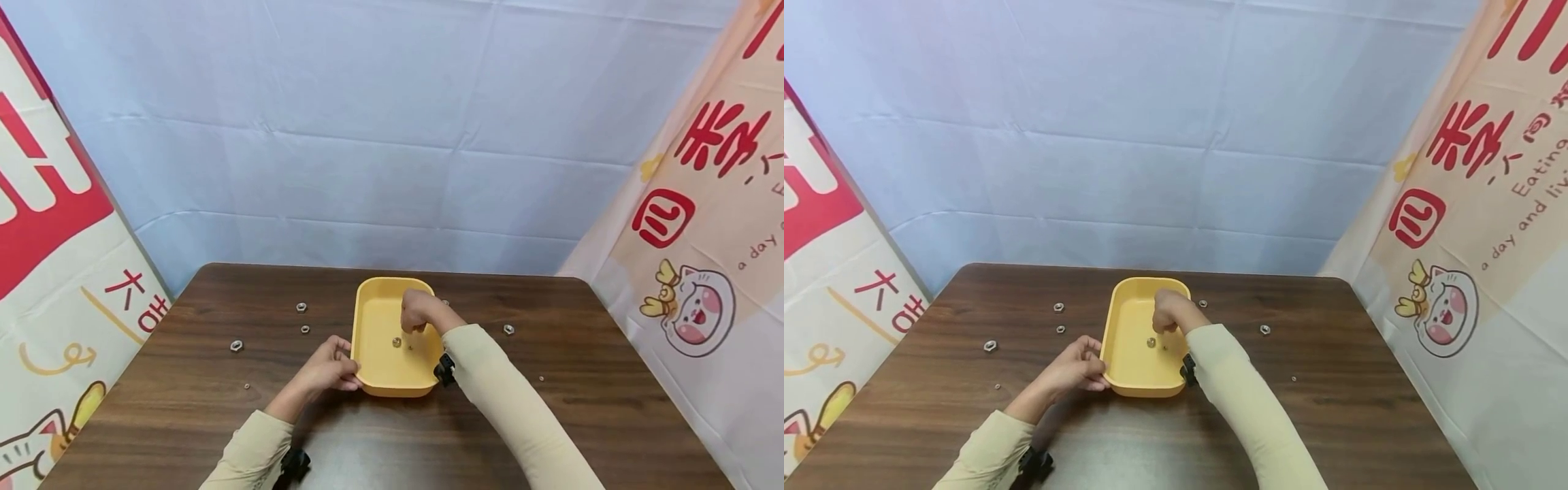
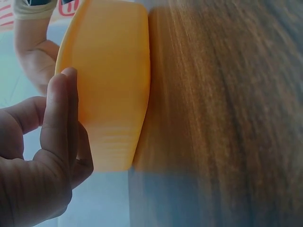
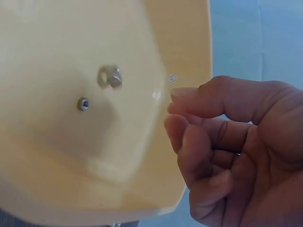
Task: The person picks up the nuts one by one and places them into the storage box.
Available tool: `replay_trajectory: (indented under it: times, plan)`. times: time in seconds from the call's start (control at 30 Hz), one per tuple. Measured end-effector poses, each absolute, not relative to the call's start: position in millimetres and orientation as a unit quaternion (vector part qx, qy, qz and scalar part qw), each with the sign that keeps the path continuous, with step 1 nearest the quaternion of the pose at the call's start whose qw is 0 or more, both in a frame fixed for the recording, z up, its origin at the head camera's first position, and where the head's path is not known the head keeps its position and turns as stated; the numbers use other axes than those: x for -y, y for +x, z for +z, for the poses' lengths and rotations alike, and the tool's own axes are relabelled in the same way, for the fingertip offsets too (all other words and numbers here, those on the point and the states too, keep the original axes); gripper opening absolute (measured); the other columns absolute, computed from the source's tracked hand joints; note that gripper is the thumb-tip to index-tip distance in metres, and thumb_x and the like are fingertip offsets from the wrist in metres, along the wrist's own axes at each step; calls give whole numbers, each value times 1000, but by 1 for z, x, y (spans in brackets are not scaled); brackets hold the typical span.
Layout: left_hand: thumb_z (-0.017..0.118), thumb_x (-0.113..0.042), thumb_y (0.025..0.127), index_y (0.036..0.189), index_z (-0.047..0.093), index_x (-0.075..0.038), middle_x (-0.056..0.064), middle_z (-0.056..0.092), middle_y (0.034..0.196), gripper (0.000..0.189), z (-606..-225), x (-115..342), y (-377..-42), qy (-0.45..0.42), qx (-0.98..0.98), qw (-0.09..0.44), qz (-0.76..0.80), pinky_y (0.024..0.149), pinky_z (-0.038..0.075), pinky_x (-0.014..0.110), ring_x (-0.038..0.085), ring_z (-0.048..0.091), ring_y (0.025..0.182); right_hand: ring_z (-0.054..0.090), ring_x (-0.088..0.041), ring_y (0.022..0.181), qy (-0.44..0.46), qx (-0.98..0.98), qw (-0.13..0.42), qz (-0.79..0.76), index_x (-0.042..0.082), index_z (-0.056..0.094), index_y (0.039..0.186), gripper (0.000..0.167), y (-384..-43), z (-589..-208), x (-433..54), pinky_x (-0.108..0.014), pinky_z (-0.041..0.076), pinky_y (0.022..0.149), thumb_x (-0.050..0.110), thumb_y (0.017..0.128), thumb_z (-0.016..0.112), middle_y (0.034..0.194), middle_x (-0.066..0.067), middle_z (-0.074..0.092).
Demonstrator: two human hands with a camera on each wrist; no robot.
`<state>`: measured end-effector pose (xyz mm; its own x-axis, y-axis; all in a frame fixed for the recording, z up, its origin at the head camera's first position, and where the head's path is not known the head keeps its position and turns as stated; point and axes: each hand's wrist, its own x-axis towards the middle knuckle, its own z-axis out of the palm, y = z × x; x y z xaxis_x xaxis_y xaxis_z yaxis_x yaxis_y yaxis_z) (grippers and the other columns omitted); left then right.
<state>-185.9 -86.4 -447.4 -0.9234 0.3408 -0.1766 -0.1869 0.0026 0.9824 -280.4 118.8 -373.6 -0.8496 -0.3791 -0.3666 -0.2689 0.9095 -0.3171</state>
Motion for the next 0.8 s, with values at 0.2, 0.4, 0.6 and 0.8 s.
replay_trajectory:
  times: [0.2, 0.4, 0.6, 0.8]
  plan:
    - [53, 9, 80, 112, 28, 9, 25, 52, 82, 40, -447, 85, -184, 56, -680, 192, 706, 50, 53, 29, 22, 63, 57, 24, -11, 37, -153, -956, 204, -145, 16, 38, 43, 41, -272, -370, -120, -26, 18, 41, -8, 71, 55, 39, 2, 37]
    - [52, 9, 80, 112, 27, 9, 23, 51, 81, 41, -447, 84, -183, 59, -675, 192, 710, 49, 53, 29, 22, 62, 57, 33, -11, 39, -177, -954, 191, -150, 12, 43, 49, 34, -261, -365, -118, -24, 22, 40, -3, 75, 57, 43, 3, 34]
    - [53, 9, 81, 112, 27, 9, 28, 52, 83, 40, -446, 84, -185, 60, -677, 193, 708, 49, 53, 29, 22, 63, 57, 46, -15, 64, -202, -955, 196, -98, 3, 64, 103, 27, -252, -358, -117, -28, 40, 56, 10, 77, 65, 92, -3, 59]
    - [53, 9, 83, 112, 28, 9, 26, 52, 83, 39, -443, 85, -186, 56, -682, 195, 702, 50, 53, 29, 22, 63, 58, 55, -18, 83, -189, -953, 211, -108, 5, 61, 115, 38, -249, -356, -120, -36, 48, 69, 17, 80, 68, 108, -6, 59]
